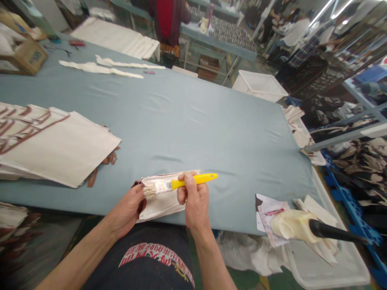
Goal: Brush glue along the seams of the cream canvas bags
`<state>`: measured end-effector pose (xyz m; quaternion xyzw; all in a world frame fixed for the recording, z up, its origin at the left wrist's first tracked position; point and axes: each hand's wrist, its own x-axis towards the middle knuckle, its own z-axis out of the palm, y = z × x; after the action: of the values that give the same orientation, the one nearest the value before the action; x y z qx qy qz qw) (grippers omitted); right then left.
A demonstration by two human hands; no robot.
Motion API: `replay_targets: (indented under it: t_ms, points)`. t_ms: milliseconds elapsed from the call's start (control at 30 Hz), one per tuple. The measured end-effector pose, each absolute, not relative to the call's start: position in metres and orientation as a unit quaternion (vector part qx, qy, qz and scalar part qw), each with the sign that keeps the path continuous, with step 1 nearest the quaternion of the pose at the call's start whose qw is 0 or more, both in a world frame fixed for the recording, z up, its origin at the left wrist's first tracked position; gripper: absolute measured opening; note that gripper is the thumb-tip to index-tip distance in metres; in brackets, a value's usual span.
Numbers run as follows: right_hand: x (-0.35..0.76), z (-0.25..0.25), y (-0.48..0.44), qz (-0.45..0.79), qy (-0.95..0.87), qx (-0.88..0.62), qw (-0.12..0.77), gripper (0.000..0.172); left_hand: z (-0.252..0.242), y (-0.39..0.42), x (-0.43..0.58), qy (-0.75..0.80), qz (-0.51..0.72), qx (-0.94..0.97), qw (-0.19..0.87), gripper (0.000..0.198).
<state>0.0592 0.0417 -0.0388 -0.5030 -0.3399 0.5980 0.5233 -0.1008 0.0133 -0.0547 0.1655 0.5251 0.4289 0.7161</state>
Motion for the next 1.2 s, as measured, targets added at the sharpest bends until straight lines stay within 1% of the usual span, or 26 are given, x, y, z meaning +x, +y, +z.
replay_targets:
  t_ms: [167,333,433,567,600,733,833,1000,1133,1200]
  points:
    - [0.067,-0.038,0.049,0.562,-0.355,-0.517,0.540,0.049,-0.054,0.017,-0.105,0.556,0.424,0.156,0.697,0.048]
    - [0.068,-0.030,0.055,0.522,-0.395,-0.533,0.536,0.052,-0.046,0.020,-0.109,0.567,0.412,0.201,0.684,0.040]
    - [0.062,-0.019,0.056,0.492,-0.432,-0.537,0.532,0.051,-0.042,0.020,-0.112,0.559,0.412,0.286,0.661,0.034]
    - [0.057,-0.009,0.054,0.440,-0.486,-0.546,0.521,0.048,-0.045,0.018,-0.114,0.579,0.395,0.436,0.564,0.022]
    - [0.057,-0.008,0.053,0.429,-0.499,-0.550,0.515,0.047,-0.046,0.016,-0.114,0.591,0.385,0.463,0.537,0.022]
    - [0.059,-0.007,0.048,0.374,-0.555,-0.565,0.482,0.040,-0.051,0.009,-0.113,0.630,0.346,0.550,0.425,0.031]
    - [0.058,0.000,0.047,0.319,-0.607,-0.566,0.458,0.038,-0.052,0.004,-0.110,0.623,0.323,0.611,0.367,0.027]
    - [0.043,0.016,0.047,0.232,-0.694,-0.539,0.417,0.035,-0.056,-0.001,-0.107,0.598,0.306,0.658,0.339,0.026]
    - [0.032,0.016,0.040,0.231,-0.730,-0.522,0.376,0.033,-0.059,-0.004,-0.108,0.601,0.294,0.670,0.323,0.027]
    - [0.028,0.014,0.035,0.237,-0.735,-0.517,0.369,0.031,-0.060,-0.005,-0.110,0.604,0.293,0.667,0.323,0.026]
